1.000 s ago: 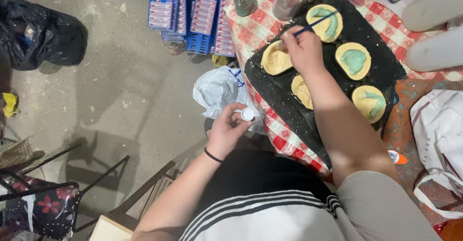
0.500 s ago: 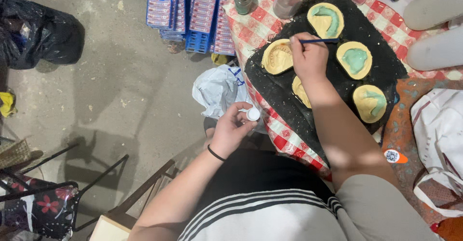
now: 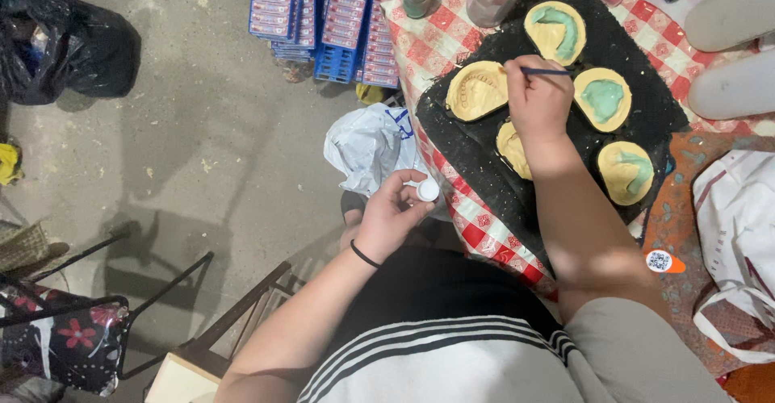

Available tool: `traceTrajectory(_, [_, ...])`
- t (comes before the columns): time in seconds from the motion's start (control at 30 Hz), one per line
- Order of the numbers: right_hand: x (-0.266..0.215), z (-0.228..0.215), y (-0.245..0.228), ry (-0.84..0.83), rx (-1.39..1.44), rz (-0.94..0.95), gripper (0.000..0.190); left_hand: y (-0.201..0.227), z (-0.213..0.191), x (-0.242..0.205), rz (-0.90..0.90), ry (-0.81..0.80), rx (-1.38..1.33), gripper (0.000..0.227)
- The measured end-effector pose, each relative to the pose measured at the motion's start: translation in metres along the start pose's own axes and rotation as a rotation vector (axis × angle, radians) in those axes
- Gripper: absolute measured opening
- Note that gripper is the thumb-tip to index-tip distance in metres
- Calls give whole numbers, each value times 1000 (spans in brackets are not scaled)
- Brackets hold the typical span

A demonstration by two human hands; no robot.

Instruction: The person paints the interior of several yellow, mask-shaped objects with a light blue substance using a paintbrush. They hold one mask in their left hand and apply the paint with their right hand, occasionally dipping the brush into a small white container. The person works over a table covered with a red and white checkered cloth.

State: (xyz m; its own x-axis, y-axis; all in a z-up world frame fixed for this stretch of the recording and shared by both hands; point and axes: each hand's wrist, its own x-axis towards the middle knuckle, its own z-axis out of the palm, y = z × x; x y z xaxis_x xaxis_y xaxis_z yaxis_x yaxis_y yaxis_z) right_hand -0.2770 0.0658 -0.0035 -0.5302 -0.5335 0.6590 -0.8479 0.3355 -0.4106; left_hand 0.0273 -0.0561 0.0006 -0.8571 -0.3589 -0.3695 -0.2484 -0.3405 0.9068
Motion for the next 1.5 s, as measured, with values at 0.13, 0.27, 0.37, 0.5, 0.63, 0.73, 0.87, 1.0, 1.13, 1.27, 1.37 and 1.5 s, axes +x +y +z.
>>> traceTrajectory(0.13, [-6, 4, 7, -62, -43, 21, 21, -11, -2, 2, 7, 1, 1, 47])
traceTrajectory(0.27, [8, 1, -11, -30, 60, 158, 18, 8, 0, -5, 10, -10, 45, 43])
traceTrajectory(0.37, [1, 16, -7, -78, 137, 199, 14, 7, 0, -4, 10, -16, 43, 43])
traceTrajectory(0.5, [-3, 15, -28, -280, 294, 242, 12, -4, 1, -1, 0, 2, -27, 46])
traceTrajectory(0.63, [-9, 3, -24, -339, 340, 145, 11, -19, -2, 3, 3, -7, -36, 47])
traceTrajectory(0.73, [-9, -5, -17, -388, 255, 80, 13, -9, 0, 0, -9, -1, -36, 47])
traceTrajectory(0.87, [-5, -12, -18, -364, 275, 116, 19, -6, 3, 0, -3, 4, -33, 48])
traceTrajectory(1.0, [-14, -10, 2, -375, 118, 315, 25, -17, 5, 6, 14, -7, -16, 48])
traceTrajectory(1.13, [-1, -7, -14, -240, 222, 534, 18, -6, 5, 1, 6, -4, -22, 48])
traceTrajectory(1.27, [2, 3, -13, -253, 252, 677, 18, -7, 6, 1, 2, -17, -4, 47])
traceTrajectory(1.37, [18, 2, -29, -204, 232, 668, 21, -2, 7, -1, 46, -46, 19, 43])
traceTrajectory(1.5, [13, 11, -25, -194, 139, 754, 31, 14, 11, -8, 49, -57, 116, 38])
